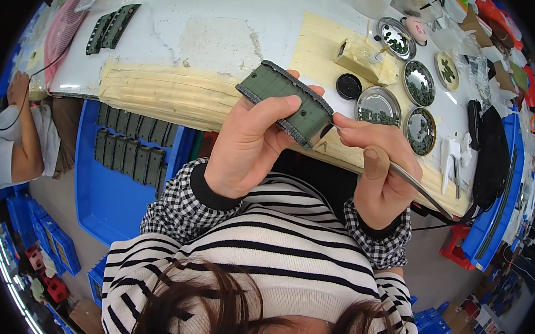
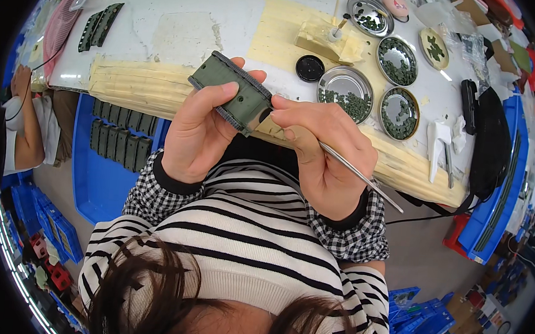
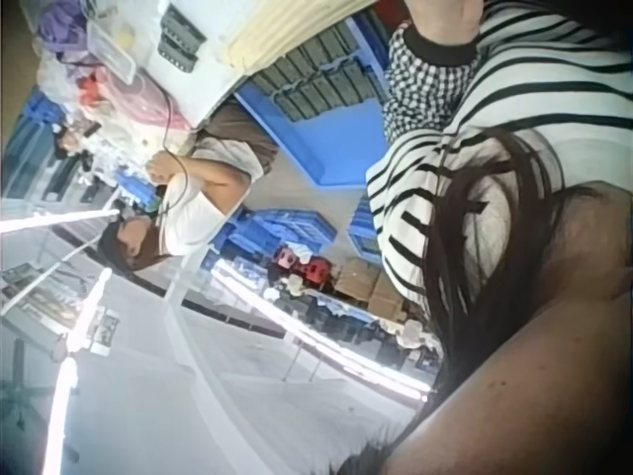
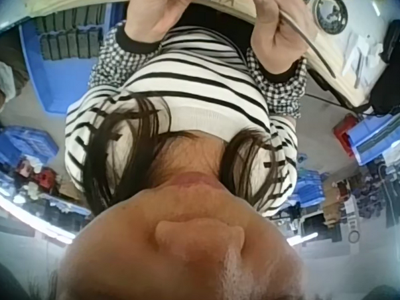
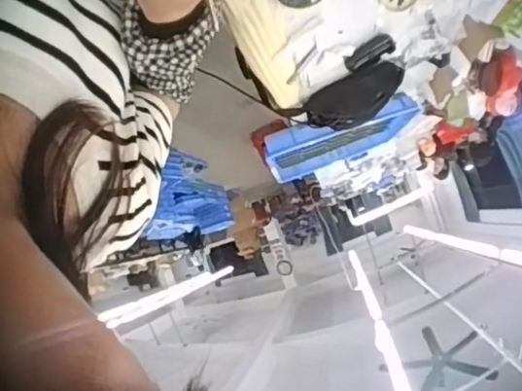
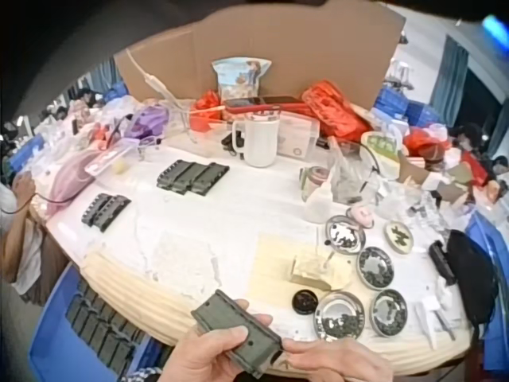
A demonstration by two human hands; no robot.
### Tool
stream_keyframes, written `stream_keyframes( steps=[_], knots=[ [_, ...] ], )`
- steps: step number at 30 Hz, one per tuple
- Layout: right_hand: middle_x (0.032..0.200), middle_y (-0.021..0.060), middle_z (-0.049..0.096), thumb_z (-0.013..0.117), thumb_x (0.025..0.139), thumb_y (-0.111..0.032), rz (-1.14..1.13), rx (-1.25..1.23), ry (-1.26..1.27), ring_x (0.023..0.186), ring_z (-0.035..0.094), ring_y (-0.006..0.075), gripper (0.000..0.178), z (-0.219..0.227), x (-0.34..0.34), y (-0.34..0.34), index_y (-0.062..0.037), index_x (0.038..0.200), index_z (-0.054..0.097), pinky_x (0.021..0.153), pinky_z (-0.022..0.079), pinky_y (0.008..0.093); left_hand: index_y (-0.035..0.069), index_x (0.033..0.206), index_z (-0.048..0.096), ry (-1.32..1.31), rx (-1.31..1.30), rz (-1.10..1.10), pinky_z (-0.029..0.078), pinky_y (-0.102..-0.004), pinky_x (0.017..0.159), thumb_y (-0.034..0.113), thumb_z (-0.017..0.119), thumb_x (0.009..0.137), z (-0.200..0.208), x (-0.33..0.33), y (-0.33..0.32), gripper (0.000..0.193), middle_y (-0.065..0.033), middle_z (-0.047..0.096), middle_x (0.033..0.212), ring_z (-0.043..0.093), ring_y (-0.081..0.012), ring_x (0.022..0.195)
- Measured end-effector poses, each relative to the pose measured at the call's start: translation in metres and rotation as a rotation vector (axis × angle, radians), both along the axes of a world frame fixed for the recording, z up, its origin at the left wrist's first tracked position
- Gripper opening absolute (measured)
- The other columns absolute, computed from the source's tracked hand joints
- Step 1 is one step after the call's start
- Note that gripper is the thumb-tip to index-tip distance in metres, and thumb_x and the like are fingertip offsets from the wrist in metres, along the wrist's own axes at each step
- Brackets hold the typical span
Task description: Assembling small electronic or toy components into a green plastic housing using tweezers.
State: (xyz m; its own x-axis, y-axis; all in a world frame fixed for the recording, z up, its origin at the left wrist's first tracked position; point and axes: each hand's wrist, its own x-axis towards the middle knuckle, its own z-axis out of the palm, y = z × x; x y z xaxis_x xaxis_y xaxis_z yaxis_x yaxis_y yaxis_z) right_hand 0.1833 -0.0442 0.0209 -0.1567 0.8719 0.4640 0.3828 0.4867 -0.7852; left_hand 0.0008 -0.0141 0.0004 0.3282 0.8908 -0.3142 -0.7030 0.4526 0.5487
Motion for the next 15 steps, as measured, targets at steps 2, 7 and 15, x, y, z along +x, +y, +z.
stream_keyframes(
  steps=[2, 7, 15],
  knots=[
    [0.099, 0.0164, 0.070, 0.060, 0.090, -0.003, -0.006, -0.020, 0.005, 0.085, 0.066, 0.0235, 0.011, 0.001, 0.000, -0.002, 0.0024, 0.096, 0.067, 0.075, 0.052, 0.0292, 0.002, 0.121, 0.044, 0.008, 0.001, 0.003, 0.059, -0.0333, 0.080, 0.008, 0.057, 0.091, 0.000, 0.002, -0.001, 0.033, -0.0176, 0.058, 0.119, 0.063, -0.0210, 0.101],
    [0.100, 0.0169, 0.070, 0.061, 0.088, -0.003, -0.006, -0.013, 0.022, 0.085, 0.067, 0.0245, 0.011, -0.003, 0.004, -0.004, 0.0023, 0.096, 0.067, 0.076, 0.053, 0.0300, 0.002, 0.130, 0.042, 0.096, 0.030, -0.053, 0.052, -0.0366, 0.093, 0.011, 0.053, 0.093, 0.002, 0.001, -0.002, 0.041, -0.0187, 0.055, 0.125, 0.060, -0.0228, 0.109],
    [0.091, 0.0217, 0.069, 0.048, 0.100, -0.026, 0.030, 0.028, -0.110, 0.088, 0.069, 0.0294, 0.037, 0.007, 0.005, -0.003, 0.0052, 0.091, 0.066, 0.079, 0.052, 0.0337, 0.002, 0.130, 0.041, 0.093, 0.004, -0.061, 0.053, -0.0359, 0.091, 0.011, 0.055, 0.092, 0.005, 0.000, -0.002, 0.041, -0.0181, 0.056, 0.125, 0.061, -0.0219, 0.106]
  ],
)
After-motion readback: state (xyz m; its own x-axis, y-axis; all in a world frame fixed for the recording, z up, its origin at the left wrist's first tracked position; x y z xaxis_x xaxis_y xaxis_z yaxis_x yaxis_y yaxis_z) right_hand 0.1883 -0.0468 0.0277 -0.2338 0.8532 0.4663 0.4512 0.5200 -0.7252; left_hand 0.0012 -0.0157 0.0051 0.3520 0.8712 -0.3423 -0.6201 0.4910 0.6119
